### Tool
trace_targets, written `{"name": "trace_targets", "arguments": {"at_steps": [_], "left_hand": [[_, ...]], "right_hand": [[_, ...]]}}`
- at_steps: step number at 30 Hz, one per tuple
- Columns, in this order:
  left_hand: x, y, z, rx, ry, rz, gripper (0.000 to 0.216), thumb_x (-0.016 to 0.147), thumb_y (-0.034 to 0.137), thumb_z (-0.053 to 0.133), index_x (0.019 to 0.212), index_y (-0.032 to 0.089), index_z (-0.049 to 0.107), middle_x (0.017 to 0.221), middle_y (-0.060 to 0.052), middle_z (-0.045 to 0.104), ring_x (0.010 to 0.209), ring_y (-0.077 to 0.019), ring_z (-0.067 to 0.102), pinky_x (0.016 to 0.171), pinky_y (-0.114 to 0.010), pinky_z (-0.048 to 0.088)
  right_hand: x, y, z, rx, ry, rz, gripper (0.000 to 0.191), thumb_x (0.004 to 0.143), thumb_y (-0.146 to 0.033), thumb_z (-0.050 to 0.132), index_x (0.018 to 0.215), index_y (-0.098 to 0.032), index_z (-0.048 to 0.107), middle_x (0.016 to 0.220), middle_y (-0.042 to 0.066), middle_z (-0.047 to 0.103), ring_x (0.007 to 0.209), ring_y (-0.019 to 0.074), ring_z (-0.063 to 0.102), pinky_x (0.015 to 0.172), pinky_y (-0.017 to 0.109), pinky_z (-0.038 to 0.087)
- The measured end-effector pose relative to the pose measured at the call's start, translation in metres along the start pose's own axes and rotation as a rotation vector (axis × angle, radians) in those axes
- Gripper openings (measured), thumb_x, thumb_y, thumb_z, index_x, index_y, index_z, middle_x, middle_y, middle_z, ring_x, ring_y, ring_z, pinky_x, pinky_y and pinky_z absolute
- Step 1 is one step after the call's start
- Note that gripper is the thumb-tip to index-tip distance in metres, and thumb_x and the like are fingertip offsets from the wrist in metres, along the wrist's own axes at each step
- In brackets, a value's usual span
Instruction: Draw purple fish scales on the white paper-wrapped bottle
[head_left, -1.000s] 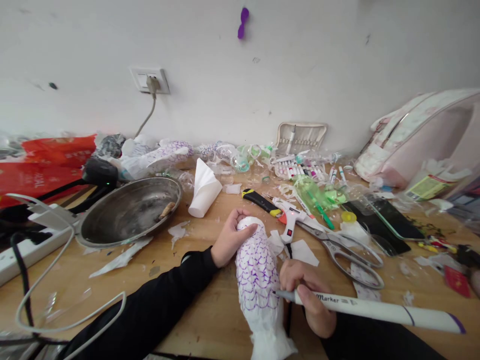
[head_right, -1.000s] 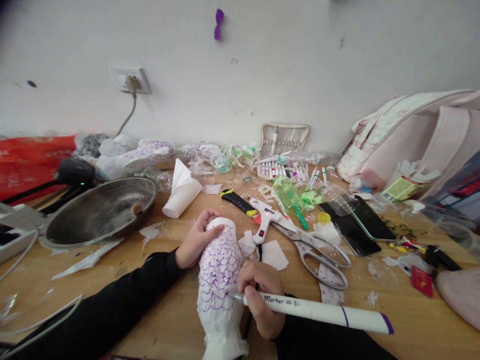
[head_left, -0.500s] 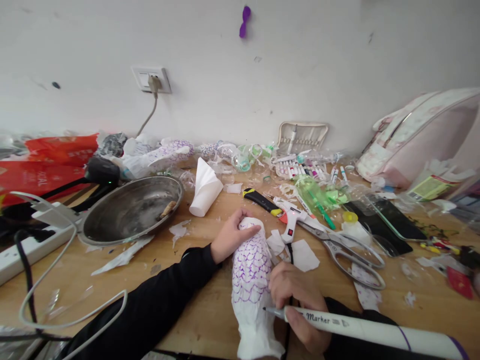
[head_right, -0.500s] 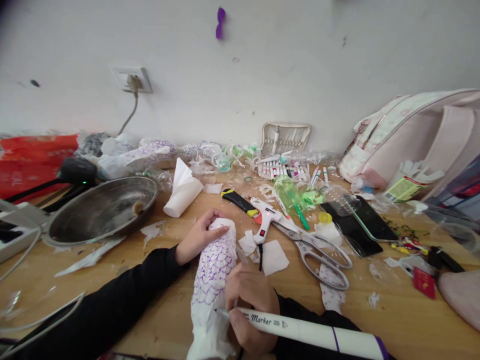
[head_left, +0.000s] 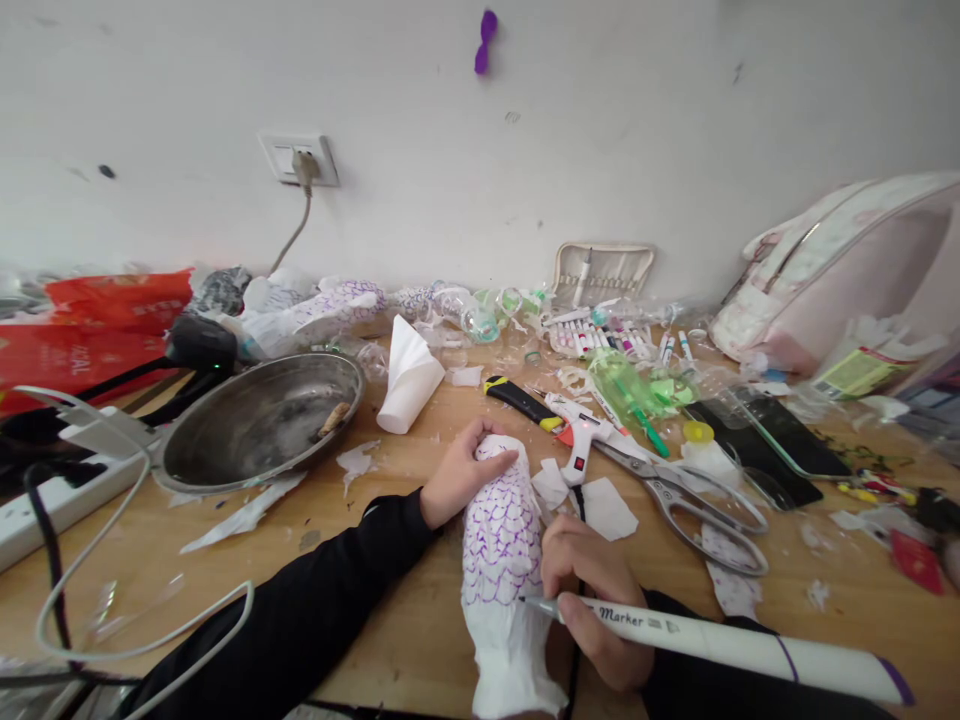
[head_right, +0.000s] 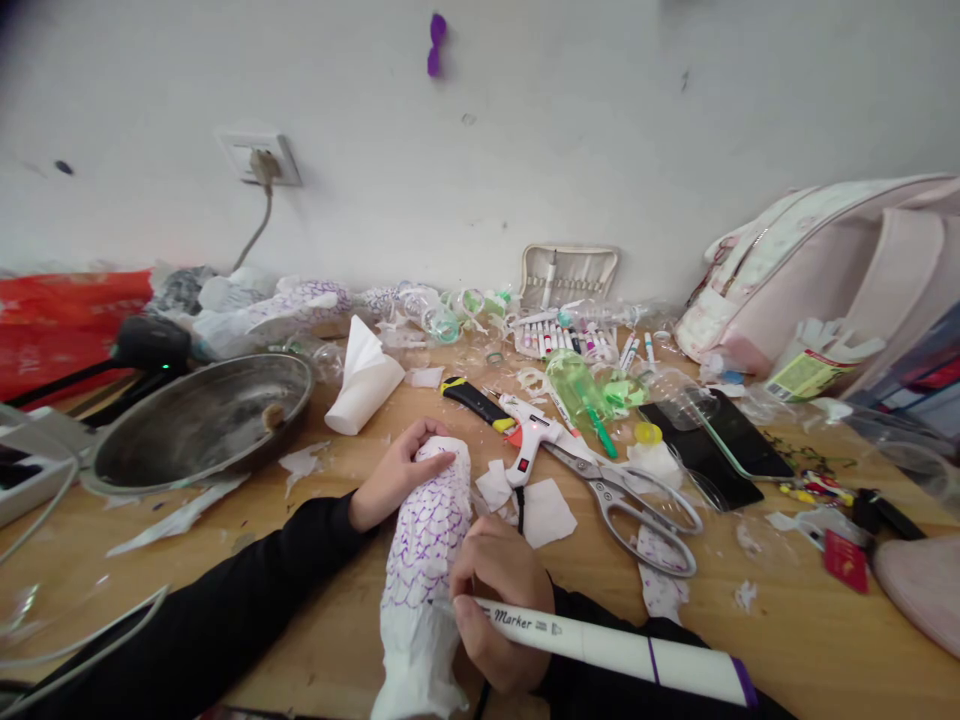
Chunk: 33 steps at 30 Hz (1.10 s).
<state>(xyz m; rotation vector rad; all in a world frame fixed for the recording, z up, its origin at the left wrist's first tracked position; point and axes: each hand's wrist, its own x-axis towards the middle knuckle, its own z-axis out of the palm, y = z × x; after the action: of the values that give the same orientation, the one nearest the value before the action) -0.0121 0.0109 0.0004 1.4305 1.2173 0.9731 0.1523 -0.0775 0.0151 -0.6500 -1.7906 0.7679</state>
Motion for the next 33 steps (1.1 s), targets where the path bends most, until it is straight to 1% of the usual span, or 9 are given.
{"name": "trace_targets", "arguments": {"at_steps": [4,8,14,18,22,27,33], "left_hand": [[0.000,0.001,0.000,0.002,0.007,-0.008,0.031,0.064,0.037,0.062,0.084,0.019,0.047,0.080,0.001,0.051,0.075,-0.0152,0.047,0.071,-0.029,0.040],[0.000,0.002,0.000,0.026,0.023,-0.007,0.030,0.065,0.037,0.061,0.084,0.019,0.047,0.079,0.001,0.052,0.074,-0.0153,0.047,0.070,-0.029,0.041],[-0.001,0.002,0.001,0.016,0.007,-0.013,0.030,0.065,0.038,0.061,0.084,0.018,0.047,0.079,0.001,0.052,0.074,-0.0150,0.047,0.070,-0.028,0.041],[-0.001,0.003,0.000,0.011,0.010,-0.012,0.029,0.066,0.036,0.061,0.084,0.019,0.047,0.080,0.001,0.052,0.075,-0.0151,0.047,0.070,-0.028,0.042],[0.000,0.002,0.000,0.008,0.008,-0.010,0.030,0.066,0.036,0.061,0.085,0.018,0.047,0.080,0.001,0.051,0.075,-0.0152,0.047,0.071,-0.028,0.041],[-0.001,0.001,0.000,-0.003,0.000,-0.010,0.031,0.065,0.037,0.061,0.085,0.018,0.046,0.080,0.001,0.050,0.074,-0.0147,0.046,0.071,-0.028,0.040],[-0.001,0.003,0.000,-0.005,0.007,-0.013,0.031,0.065,0.038,0.061,0.085,0.018,0.047,0.080,0.001,0.050,0.075,-0.0152,0.046,0.072,-0.029,0.040]], "right_hand": [[-0.001,0.003,-0.002,0.004,0.005,0.018,0.024,0.083,-0.031,0.038,0.062,-0.021,0.043,0.053,-0.001,0.044,0.055,0.0158,0.045,0.053,0.029,0.036],[-0.001,0.004,-0.003,0.021,0.008,0.026,0.023,0.082,-0.031,0.039,0.063,-0.020,0.044,0.054,-0.001,0.044,0.055,0.0154,0.045,0.053,0.029,0.036],[0.000,0.006,-0.003,0.013,-0.014,0.019,0.023,0.080,-0.031,0.040,0.061,-0.020,0.045,0.054,-0.001,0.045,0.053,0.0156,0.044,0.054,0.031,0.035],[0.001,0.007,-0.005,0.000,0.000,0.025,0.026,0.082,-0.031,0.038,0.059,-0.020,0.044,0.052,-0.001,0.044,0.052,0.0155,0.043,0.056,0.032,0.034],[0.000,0.009,-0.006,0.021,0.014,0.046,0.028,0.084,-0.031,0.037,0.059,-0.019,0.043,0.053,-0.001,0.044,0.053,0.0148,0.042,0.055,0.030,0.033],[0.000,0.010,-0.005,0.009,-0.014,0.054,0.024,0.080,-0.028,0.039,0.058,-0.019,0.043,0.053,-0.001,0.044,0.053,0.0142,0.043,0.055,0.029,0.033],[0.004,0.013,-0.008,-0.008,-0.001,0.065,0.020,0.078,-0.022,0.039,0.058,-0.019,0.043,0.052,-0.002,0.045,0.053,0.0136,0.043,0.054,0.028,0.034]]}}
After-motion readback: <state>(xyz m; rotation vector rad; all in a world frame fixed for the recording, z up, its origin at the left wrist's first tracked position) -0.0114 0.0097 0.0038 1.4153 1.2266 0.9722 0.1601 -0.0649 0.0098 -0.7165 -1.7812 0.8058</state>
